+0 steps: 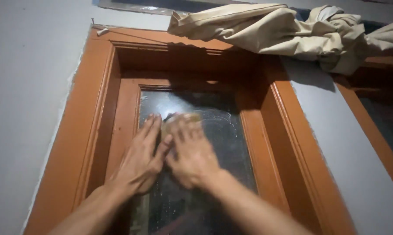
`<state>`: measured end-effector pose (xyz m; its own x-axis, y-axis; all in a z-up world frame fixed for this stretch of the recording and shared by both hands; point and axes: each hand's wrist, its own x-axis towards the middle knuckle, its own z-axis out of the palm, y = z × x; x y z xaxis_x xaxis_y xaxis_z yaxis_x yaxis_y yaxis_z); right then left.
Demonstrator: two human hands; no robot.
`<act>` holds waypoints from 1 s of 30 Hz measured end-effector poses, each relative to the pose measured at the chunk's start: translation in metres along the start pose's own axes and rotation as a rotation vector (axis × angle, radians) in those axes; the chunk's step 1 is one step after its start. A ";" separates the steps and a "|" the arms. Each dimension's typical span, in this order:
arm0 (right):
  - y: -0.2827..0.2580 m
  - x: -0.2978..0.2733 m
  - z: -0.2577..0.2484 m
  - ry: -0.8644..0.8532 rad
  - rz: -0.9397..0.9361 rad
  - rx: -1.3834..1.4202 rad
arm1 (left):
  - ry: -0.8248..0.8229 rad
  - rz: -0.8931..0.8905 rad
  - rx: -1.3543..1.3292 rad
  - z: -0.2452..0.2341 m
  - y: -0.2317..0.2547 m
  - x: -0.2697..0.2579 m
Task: The person is cleaning a glass window pane on a door using a cloth and liquid soap.
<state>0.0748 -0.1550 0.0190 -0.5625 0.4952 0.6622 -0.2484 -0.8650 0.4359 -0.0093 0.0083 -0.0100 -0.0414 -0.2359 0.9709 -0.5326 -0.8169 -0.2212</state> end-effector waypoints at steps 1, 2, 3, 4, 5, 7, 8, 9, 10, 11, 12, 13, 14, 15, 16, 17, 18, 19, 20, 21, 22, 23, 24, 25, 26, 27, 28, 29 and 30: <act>-0.009 0.000 -0.032 -0.004 -0.001 0.003 | -0.003 -0.003 -0.001 -0.002 0.001 -0.001; -0.017 -0.001 -0.064 -0.394 -0.069 0.113 | 0.016 -0.010 -0.049 -0.004 0.002 -0.002; -0.026 -0.001 -0.096 -0.789 -0.122 0.222 | 0.035 -0.017 -0.098 -0.005 0.003 -0.003; -0.026 -0.020 -0.100 -0.794 -0.124 0.223 | 0.033 -0.020 -0.101 -0.007 0.003 -0.004; -0.026 -0.040 -0.104 -0.620 -0.123 0.423 | 0.038 -0.019 -0.124 -0.008 0.003 -0.006; -0.017 -0.052 -0.109 -0.442 -0.116 0.619 | 0.039 -0.020 -0.146 -0.010 0.004 -0.010; -0.009 -0.044 -0.109 -0.582 0.067 0.644 | 0.027 -0.026 -0.164 -0.011 0.005 -0.011; 0.000 -0.036 -0.109 -0.721 0.252 0.665 | 0.014 -0.032 -0.181 -0.012 0.006 -0.012; 0.001 -0.031 -0.093 -0.724 0.255 0.668 | 0.010 -0.035 -0.180 -0.013 0.006 -0.013; 0.002 -0.027 -0.077 -0.562 0.234 0.594 | 0.011 -0.066 -0.208 -0.013 0.006 -0.014; 0.002 -0.023 -0.061 -0.401 0.213 0.518 | 0.013 -0.098 -0.237 -0.013 0.007 -0.015; -0.009 -0.018 -0.069 -0.406 0.214 0.522 | 0.008 -0.103 -0.237 -0.011 0.004 -0.016; -0.020 -0.012 -0.077 -0.386 0.165 0.514 | 0.007 -0.076 -0.229 -0.009 0.001 -0.017; -0.031 -0.007 -0.085 -0.367 0.117 0.504 | 0.006 -0.049 -0.221 -0.008 -0.001 -0.018; -0.040 -0.016 -0.101 -0.372 0.118 0.508 | 0.001 -0.054 -0.222 -0.011 0.004 -0.022; -0.049 -0.025 -0.117 -0.619 -0.052 0.396 | 0.003 -0.058 -0.225 -0.014 0.008 -0.025; -0.057 -0.033 -0.134 -0.859 -0.226 0.276 | 0.005 -0.063 -0.228 -0.017 0.013 -0.028; -0.056 -0.053 -0.131 -0.868 -0.225 0.278 | -0.002 -0.066 -0.233 -0.018 0.018 -0.033; -0.054 -0.071 -0.128 -0.655 -0.188 0.496 | -0.017 -0.087 -0.235 -0.020 0.024 -0.038; -0.053 -0.088 -0.124 -0.424 -0.146 0.702 | -0.029 -0.104 -0.230 -0.024 0.027 -0.041; -0.045 -0.082 -0.122 -0.425 -0.141 0.703 | -0.033 -0.103 -0.229 -0.023 0.027 -0.044; -0.036 -0.076 -0.118 -0.408 -0.046 0.659 | -0.065 -0.079 -0.176 -0.023 0.026 -0.047; -0.027 -0.070 -0.114 -0.391 0.050 0.614 | -0.098 -0.056 -0.122 -0.022 0.025 -0.050; -0.031 -0.062 -0.110 -0.394 0.054 0.618 | -0.104 -0.057 -0.120 -0.023 0.026 -0.053; -0.035 -0.055 -0.105 -0.361 0.112 0.584 | -0.104 -0.076 -0.064 -0.023 0.027 -0.056; -0.037 -0.048 -0.101 -0.331 0.164 0.546 | -0.100 -0.096 -0.015 -0.022 0.029 -0.059; -0.044 -0.051 -0.108 -0.337 0.164 0.546 | -0.103 -0.098 -0.019 -0.022 0.030 -0.060; -0.052 -0.052 -0.114 -0.377 0.109 0.514 | -0.074 -0.099 -0.009 -0.023 0.031 -0.060; -0.060 -0.053 -0.120 -0.416 0.053 0.481 | -0.044 -0.100 0.002 -0.025 0.031 -0.060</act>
